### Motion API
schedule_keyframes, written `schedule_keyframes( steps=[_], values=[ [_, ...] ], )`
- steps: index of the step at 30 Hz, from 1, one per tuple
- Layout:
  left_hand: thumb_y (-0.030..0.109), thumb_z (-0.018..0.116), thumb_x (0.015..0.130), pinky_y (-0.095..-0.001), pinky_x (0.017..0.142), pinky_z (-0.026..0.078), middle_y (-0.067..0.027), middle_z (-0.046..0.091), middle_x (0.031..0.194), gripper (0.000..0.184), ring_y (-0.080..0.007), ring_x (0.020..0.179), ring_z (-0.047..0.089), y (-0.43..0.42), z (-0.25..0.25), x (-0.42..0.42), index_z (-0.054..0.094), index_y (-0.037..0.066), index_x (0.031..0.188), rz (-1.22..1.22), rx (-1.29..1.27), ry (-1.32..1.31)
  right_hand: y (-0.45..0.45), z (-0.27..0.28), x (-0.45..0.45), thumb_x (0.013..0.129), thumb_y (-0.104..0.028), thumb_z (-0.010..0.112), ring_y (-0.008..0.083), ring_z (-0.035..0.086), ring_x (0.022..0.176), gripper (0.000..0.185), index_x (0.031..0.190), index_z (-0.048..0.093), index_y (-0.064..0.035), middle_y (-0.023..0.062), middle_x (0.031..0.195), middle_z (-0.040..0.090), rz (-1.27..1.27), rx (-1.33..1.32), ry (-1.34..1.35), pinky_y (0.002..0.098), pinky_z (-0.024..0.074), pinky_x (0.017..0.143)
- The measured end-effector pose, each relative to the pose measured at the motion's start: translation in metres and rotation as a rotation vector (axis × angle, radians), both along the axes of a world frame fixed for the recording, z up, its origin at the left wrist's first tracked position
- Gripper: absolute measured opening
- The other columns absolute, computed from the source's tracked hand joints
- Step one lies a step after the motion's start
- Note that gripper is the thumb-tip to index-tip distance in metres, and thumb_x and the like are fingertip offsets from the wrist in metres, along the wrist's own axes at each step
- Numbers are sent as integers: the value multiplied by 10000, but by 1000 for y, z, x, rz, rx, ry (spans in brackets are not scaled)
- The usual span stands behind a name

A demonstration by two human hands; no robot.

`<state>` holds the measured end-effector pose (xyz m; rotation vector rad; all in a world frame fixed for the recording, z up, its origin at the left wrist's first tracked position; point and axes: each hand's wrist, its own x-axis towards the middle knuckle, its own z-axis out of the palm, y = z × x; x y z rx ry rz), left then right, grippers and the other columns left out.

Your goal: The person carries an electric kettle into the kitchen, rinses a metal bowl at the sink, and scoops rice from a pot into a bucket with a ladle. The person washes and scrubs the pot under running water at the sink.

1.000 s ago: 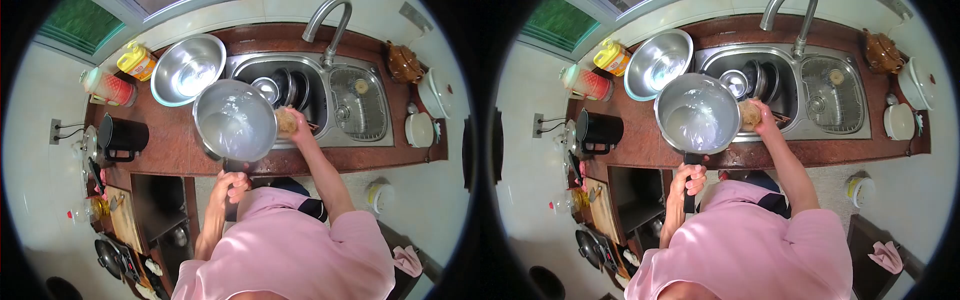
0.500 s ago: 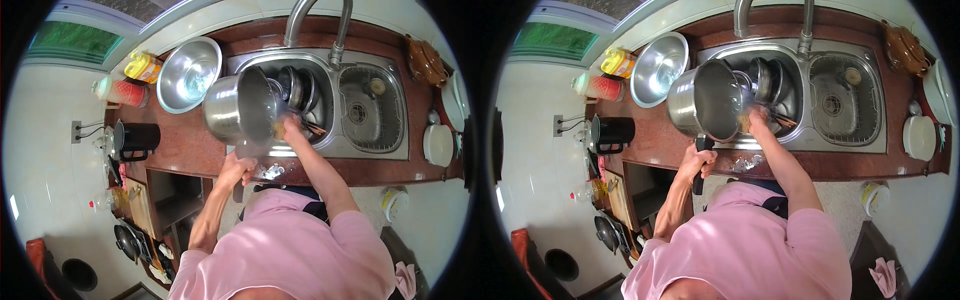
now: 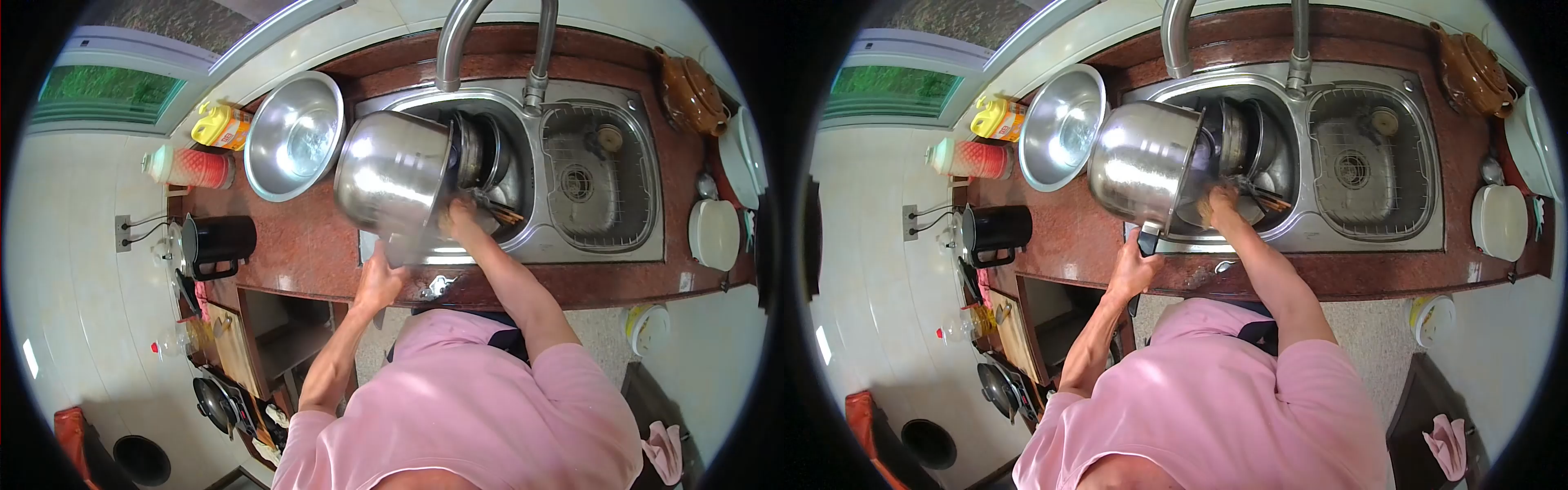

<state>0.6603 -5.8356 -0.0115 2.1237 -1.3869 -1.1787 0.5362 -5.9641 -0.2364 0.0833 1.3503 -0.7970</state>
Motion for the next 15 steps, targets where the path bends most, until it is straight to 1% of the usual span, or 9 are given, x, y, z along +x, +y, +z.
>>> schedule_keyframes(
  steps=[3, 6, 8, 9, 10, 11, 13, 14, 15],
  values=[
    [48, 646, 807, -324, 375, 434, -81, 588, 654, 581, -167, 445, 539, 6, -24, 15, 417, -43, 1333, -99, -196, -197, -1, 0, -6, 950, -174, 567, 230, 622, 722, 100, 971, 637, -106, 72, 715, 606, 44, -123, 75, 395, 468, 574],
    [38, 633, 809, -313, 368, 415, -57, 563, 635, 502, -147, 441, 520, -1, -9, 8, 458, -26, 1276, 9, -171, -130, -5, -25, -17, 904, -188, 609, 236, 622, 720, 128, 915, 660, -71, 74, 767, 643, 176, -405, 226, 393, 466, 608],
    [26, 624, 805, -302, 360, 396, -37, 538, 622, 424, -130, 432, 500, -14, 27, -7, 475, -11, 1201, 137, -25, 126, -11, -1, -33, 870, -196, 639, 238, 627, 728, 154, 906, 665, -49, 90, 792, 664, 349, -504, 425, 393, 469, 624],
    [20, 619, 803, -296, 356, 386, -28, 526, 616, 386, -121, 428, 490, -20, 44, -13, 483, -4, 1163, 202, 49, 253, -15, 13, -42, 851, -206, 651, 295, 636, 823, 203, 970, 656, -41, 142, 869, 671, 459, -562, 460, 415, 477, 703],
    [23, 606, 806, -269, 341, 341, -5, 480, 603, 242, -89, 410, 434, -24, 53, -15, 493, 16, 1020, 231, 65, 334, -19, 29, -54, 831, -216, 662, 351, 645, 918, 273, 1033, 648, -34, 194, 947, 677, 572, -617, 494, 436, 485, 783],
    [16, 606, 802, -268, 335, 329, -10, 482, 614, 218, -88, 410, 426, -25, 54, -12, 508, 19, 996, 278, 108, 492, -22, 46, -65, 812, -226, 674, 407, 654, 1013, 350, 1097, 639, -26, 246, 1024, 684, 687, -671, 529, 457, 493, 862],
    [4, 608, 793, -265, 323, 306, -19, 486, 636, 173, -86, 411, 409, -26, 54, -4, 539, 26, 949, 368, 190, 814, -30, 76, -87, 784, -207, 682, 454, 627, 1050, 446, 1179, 535, -60, 226, 1108, 663, 861, -796, 719, 516, 483, 901],
    [7, 605, 807, -233, 317, 260, -4, 434, 616, 135, -62, 410, 369, -29, 63, -7, 486, 66, 780, 380, 195, 862, -36, 89, -98, 780, -192, 674, 460, 630, 1037, 470, 1207, 517, -73, 220, 1164, 629, 890, -906, 899, 541, 491, 883],
    [17, 594, 833, -224, 315, 266, 6, 415, 615, 94, -56, 409, 362, -28, 60, -6, 514, 27, 881, 393, 202, 974, -42, 100, -108, 776, -176, 666, 466, 633, 1023, 497, 1235, 498, -87, 214, 1219, 594, 914, -1016, 1080, 566, 499, 865]
  ],
)
